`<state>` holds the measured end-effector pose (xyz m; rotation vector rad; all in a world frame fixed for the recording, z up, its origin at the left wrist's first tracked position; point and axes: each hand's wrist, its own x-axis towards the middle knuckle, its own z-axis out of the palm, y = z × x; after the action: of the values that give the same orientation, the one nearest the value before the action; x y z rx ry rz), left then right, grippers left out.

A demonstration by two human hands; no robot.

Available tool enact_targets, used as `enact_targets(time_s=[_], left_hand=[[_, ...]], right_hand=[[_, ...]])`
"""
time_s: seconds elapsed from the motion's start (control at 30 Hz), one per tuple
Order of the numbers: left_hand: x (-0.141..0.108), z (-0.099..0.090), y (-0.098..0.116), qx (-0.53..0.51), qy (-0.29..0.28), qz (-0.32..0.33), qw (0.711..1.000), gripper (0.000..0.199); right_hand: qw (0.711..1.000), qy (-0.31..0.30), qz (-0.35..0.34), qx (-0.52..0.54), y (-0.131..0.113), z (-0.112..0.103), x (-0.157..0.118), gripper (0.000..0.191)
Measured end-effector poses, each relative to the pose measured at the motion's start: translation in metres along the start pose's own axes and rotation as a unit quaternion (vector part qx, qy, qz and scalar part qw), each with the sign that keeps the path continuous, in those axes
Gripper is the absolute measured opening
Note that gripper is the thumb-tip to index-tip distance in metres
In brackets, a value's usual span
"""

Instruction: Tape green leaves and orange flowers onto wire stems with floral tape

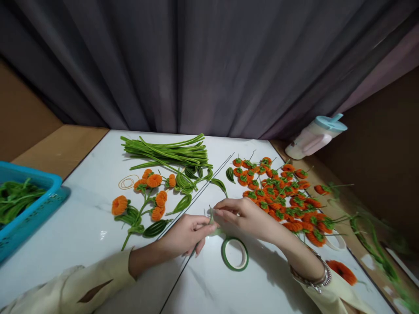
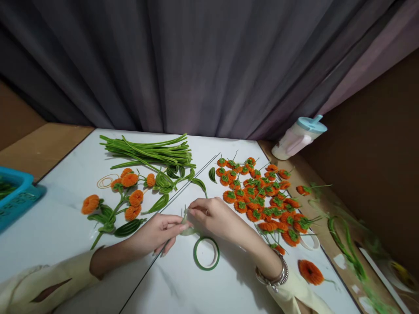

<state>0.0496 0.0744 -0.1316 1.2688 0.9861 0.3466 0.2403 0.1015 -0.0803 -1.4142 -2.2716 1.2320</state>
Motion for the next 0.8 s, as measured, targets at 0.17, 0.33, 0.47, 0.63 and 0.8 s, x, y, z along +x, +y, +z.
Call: enact_targets(time_s=[0.17,0.33,0.47,0.63,0.8], left_hand=[[0.000,0.003,0.000,0.007,0.022,-0.007,1.000,0.037],[0.000,0.003,0.001,0.008,0.021,-0.007,1.000,0.040],[0.001,0.002,-0.001,0.002,0.014,0.001,1.000,0.046],[0.002,0.002,-0.003,-0.016,0.021,-0.002,1.000,0.054],[0.001,0.001,-0.004,-0.030,0.024,-0.007,0.999,0.052]], right_hand=[[0.993,0.011,0.000,0.120,0.000,0.010,0.006,0.019],[0.971,0.022,0.045,0.235,0.001,0.016,0.011,0.020],[0.975,0.035,0.040,0.217,-0.001,0.018,0.013,0.015],[0.992,0.054,0.031,0.108,0.007,-0.003,0.011,0.021],[0.986,0.079,0.018,-0.146,0.027,-0.033,0.001,0.014]])
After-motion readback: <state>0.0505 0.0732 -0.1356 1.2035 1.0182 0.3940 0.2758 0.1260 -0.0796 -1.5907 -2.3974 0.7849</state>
